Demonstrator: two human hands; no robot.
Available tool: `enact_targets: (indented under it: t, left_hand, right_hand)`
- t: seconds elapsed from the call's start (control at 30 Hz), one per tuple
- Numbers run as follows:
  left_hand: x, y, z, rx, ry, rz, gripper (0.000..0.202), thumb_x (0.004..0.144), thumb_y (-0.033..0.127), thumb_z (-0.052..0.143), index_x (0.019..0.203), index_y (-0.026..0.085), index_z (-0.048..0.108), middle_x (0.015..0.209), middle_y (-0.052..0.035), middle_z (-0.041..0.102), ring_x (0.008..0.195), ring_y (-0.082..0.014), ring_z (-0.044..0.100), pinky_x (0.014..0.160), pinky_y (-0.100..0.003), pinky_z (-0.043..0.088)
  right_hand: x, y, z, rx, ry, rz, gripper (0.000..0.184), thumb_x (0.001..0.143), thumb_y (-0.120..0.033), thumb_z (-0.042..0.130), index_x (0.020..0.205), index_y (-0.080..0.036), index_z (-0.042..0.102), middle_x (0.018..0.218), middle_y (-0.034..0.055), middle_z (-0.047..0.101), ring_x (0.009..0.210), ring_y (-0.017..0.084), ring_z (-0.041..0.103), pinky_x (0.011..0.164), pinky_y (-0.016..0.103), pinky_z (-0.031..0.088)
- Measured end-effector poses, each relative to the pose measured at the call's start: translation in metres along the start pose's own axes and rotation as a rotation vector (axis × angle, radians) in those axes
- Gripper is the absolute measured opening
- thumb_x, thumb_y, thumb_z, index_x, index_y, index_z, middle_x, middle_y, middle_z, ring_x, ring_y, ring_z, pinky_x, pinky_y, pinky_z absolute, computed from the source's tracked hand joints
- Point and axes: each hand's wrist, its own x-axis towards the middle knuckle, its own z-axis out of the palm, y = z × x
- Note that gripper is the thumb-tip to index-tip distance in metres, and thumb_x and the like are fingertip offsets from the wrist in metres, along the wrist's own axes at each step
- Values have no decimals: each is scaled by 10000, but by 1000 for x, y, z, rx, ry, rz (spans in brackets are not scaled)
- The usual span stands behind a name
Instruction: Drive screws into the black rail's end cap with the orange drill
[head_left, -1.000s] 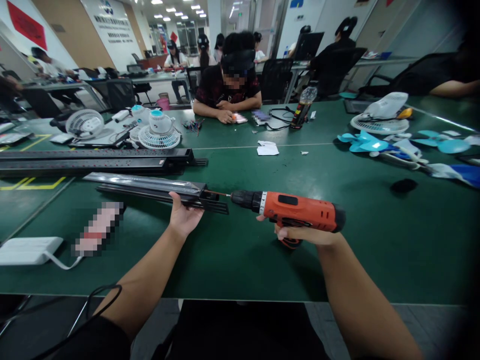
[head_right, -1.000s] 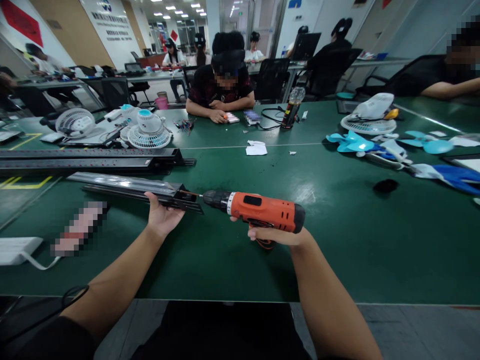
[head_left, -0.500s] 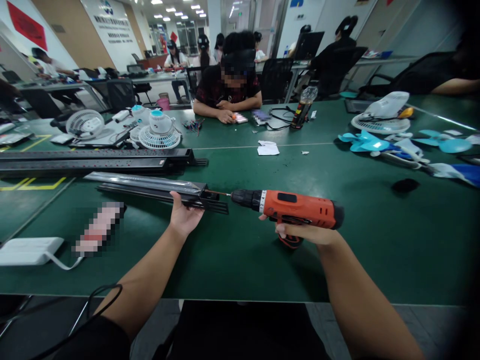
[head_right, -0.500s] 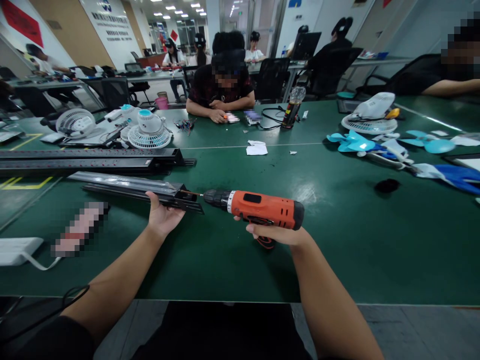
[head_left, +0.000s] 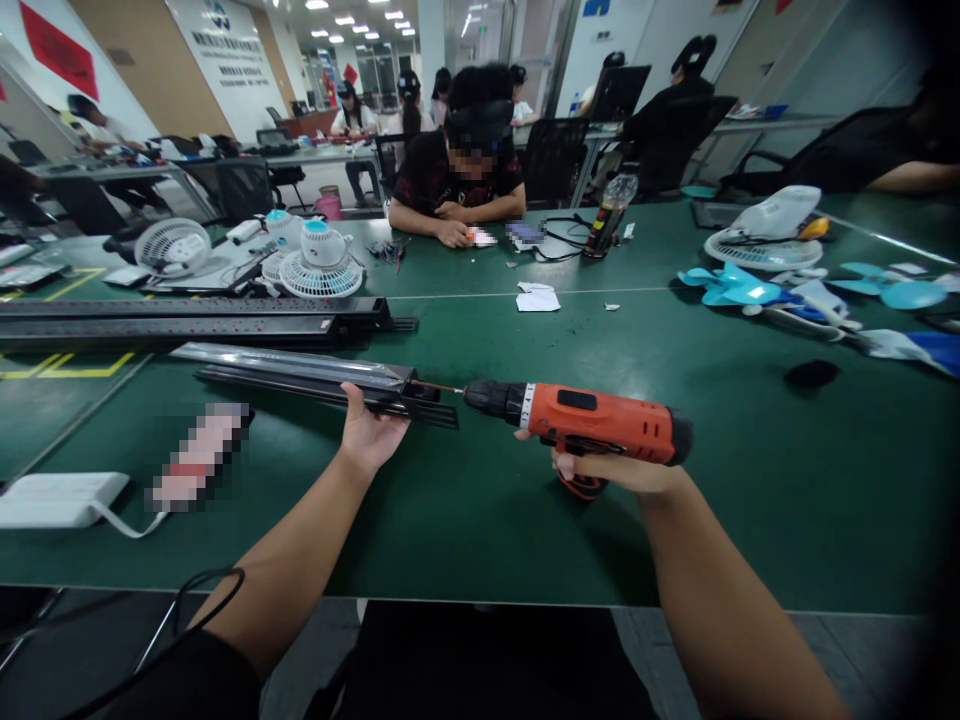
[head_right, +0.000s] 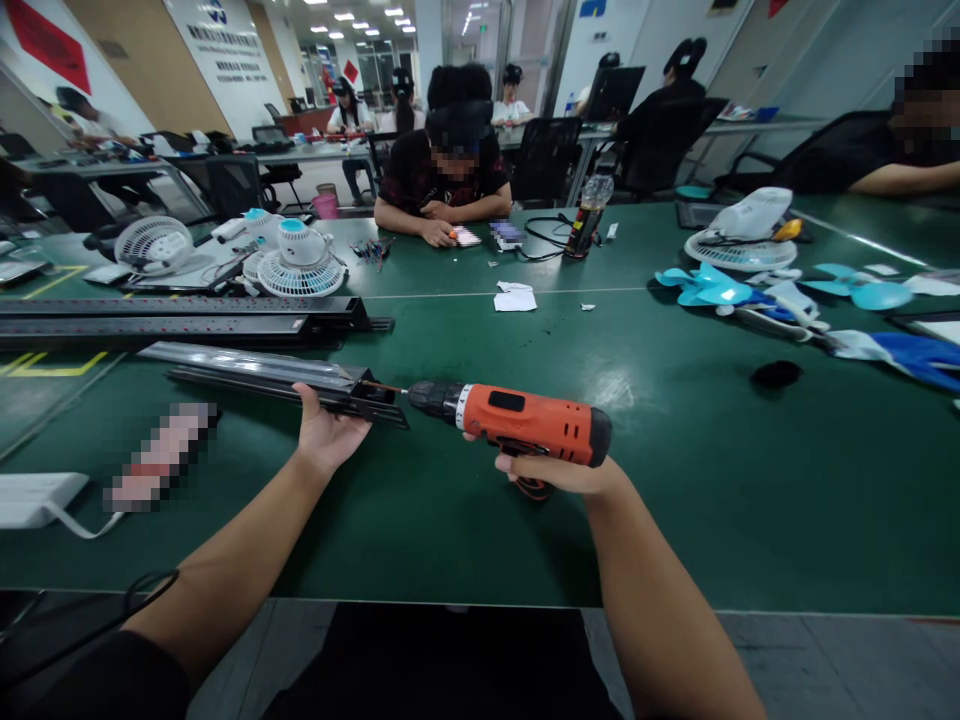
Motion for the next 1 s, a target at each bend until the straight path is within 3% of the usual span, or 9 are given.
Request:
enact_targets:
  t: [0.07, 0.27, 0.43, 0.63, 0.8, 1.0]
  left_hand:
    - [0, 0, 0, -5, -8, -4, 678, 782, 776, 807, 1097, 175, 806, 932, -74, 821, 1023, -280, 797, 953, -388, 630]
    - [1, 1, -3, 6, -19, -5, 652, 806, 778, 784, 1083, 188, 808, 951, -83, 824, 1027, -273, 794, 933, -382, 640]
    - [2, 1, -7, 8, -20, -8, 654, 793, 779, 798, 1069, 186, 802, 879, -64, 808, 961, -257, 798, 917, -363, 641]
    - [3, -1, -6, -6, -10, 11, 660, 795, 778, 795, 1165, 232, 790, 1065, -82, 840, 1098, -304, 787, 980, -415, 628]
    - [3, -1, -6, -15, 23, 11, 687, 803, 785, 781, 1178, 209, 788, 1118, -100, 842, 1113, -307, 787, 1004, -418, 621]
    - [2, 0, -9, -46, -23, -22, 677, 832, 772, 765, 1213, 213, 788, 1172, -95, 838, 1164, -308, 776, 1062, -415, 595]
  right_hand:
    - [0, -2, 0, -4, -13, -2, 304, 973, -249, 792, 1276, -222, 788, 780, 11, 739, 635, 151, 694, 608, 278, 662]
    - [0, -3, 2, 63, -7, -4, 342, 976, -231, 788, 1313, -267, 736, 1112, 70, 796, 659, 122, 709, 589, 259, 650]
    - [-1, -1, 1, 65, 2, 18, 263, 976, -234, 796, 1233, -245, 743, 1047, 50, 771, 660, 107, 699, 598, 241, 639]
    - [-1, 1, 1, 70, -5, 32, 233, 975, -236, 804, 1201, -235, 743, 1025, 48, 762, 701, 115, 703, 626, 240, 645]
    - [-1, -1, 2, 73, 11, 45, 211, 969, -261, 816, 1166, -221, 755, 1012, 55, 763, 742, 127, 711, 640, 234, 646]
    - [-2, -2, 4, 83, 27, 53, 220, 958, -270, 829, 1154, -205, 754, 995, 55, 758, 760, 130, 718, 647, 230, 642]
